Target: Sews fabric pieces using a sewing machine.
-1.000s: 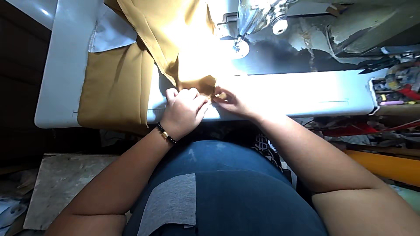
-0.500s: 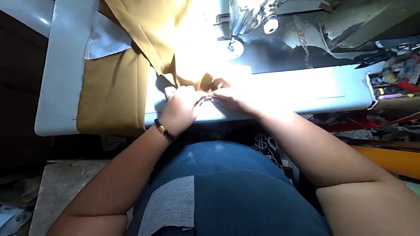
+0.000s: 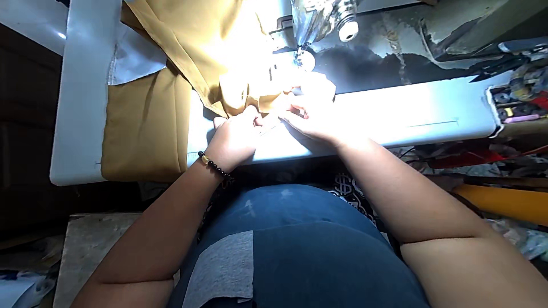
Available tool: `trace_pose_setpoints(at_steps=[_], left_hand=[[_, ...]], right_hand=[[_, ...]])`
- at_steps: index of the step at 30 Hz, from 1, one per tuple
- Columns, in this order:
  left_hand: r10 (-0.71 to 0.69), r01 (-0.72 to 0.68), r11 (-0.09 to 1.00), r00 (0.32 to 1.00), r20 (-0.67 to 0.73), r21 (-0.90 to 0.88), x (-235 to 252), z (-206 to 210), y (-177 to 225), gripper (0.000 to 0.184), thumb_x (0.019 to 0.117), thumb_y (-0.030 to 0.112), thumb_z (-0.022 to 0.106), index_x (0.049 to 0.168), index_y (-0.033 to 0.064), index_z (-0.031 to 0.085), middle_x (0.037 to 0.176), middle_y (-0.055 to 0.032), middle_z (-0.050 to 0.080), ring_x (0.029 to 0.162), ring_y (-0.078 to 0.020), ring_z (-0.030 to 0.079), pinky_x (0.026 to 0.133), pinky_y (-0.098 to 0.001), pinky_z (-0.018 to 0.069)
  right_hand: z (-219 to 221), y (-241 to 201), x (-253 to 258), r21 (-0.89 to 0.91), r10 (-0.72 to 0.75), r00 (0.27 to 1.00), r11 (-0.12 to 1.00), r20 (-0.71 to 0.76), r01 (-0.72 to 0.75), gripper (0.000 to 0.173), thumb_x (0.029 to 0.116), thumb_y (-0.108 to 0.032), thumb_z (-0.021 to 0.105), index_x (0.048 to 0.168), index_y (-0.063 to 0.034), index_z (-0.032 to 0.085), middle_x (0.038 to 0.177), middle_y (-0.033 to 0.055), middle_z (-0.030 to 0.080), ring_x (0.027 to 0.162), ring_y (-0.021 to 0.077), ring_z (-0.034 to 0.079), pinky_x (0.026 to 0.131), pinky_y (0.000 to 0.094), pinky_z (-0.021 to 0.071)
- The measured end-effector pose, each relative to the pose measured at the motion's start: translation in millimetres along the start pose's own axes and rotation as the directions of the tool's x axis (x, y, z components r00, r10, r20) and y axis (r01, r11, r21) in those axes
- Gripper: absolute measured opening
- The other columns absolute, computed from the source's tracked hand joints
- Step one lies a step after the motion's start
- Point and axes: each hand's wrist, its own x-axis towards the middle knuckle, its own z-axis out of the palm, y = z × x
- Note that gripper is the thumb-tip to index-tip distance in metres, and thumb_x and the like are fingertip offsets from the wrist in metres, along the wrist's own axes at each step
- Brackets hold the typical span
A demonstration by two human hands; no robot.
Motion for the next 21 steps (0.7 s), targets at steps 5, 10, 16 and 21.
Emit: trace_pose_setpoints(at_steps=[5,10,16,21], left_hand=[[-0.019,0.019,1.0,1.0,0.001,0.012,1.2,-0.3,0.2,0.012,0.1017,0.018,0.055,0.103,0.0096,0.064,0.077,-0.0034,0.062,0.079,-0.019,0.06,0.091,-0.0535,0.0394],[-0.029,0.017,0.965,0.999,0.042,0.261,2.8,-4.4,17.2,0.016,0.1014,0.018,0.055,0.106,0.0065,0.064,0.083,-0.011,0.068,0.087,-0.0294,0.068,0.092,-0.0583,0.0429],[0.339,-0.262,0.61,0.939,0.053,0.747,6.0,-9.9,51.9,0.029,0.0936,-0.003,0.059,0.113,0.0126,0.073,0.121,-0.0106,0.068,0.113,-0.0293,0.061,0.093,-0.0498,0.0382],[0.599,-0.612,0.745,0.789,0.137,0.264,57.8,-23.7,-17.5,0.02,0.094,0.027,0.071,0.098,0.0074,0.071,0.105,-0.0125,0.067,0.103,-0.0336,0.065,0.09,-0.0578,0.0502]], right_hand=[[-1.0,-2.1,0.6,-0.063,0.066,0.997,0.996,-0.033,-0.068,0.032,0.0936,-0.037,0.062,0.083,-0.0086,0.074,0.122,0.0171,0.062,0.127,0.0374,0.048,0.101,0.0599,0.0288],[-0.3,-7.8,1.9,-0.174,0.156,0.987,0.974,0.034,-0.148,0.034,0.0959,-0.041,0.058,0.097,-0.0099,0.072,0.118,0.016,0.061,0.128,0.0373,0.049,0.105,0.0631,0.0262],[-11.5,-0.6,18.8,-0.293,0.047,0.987,0.956,0.152,0.0,0.042,0.0996,-0.042,0.051,0.12,-0.0118,0.073,0.12,0.0205,0.063,0.124,0.043,0.053,0.098,0.0666,0.0303],[-11.3,26.9,33.0,-0.227,-0.088,0.986,0.967,0.139,0.118,0.035,0.0995,-0.043,0.055,0.111,-0.0147,0.073,0.117,0.0177,0.063,0.12,0.0406,0.055,0.096,0.064,0.0345]])
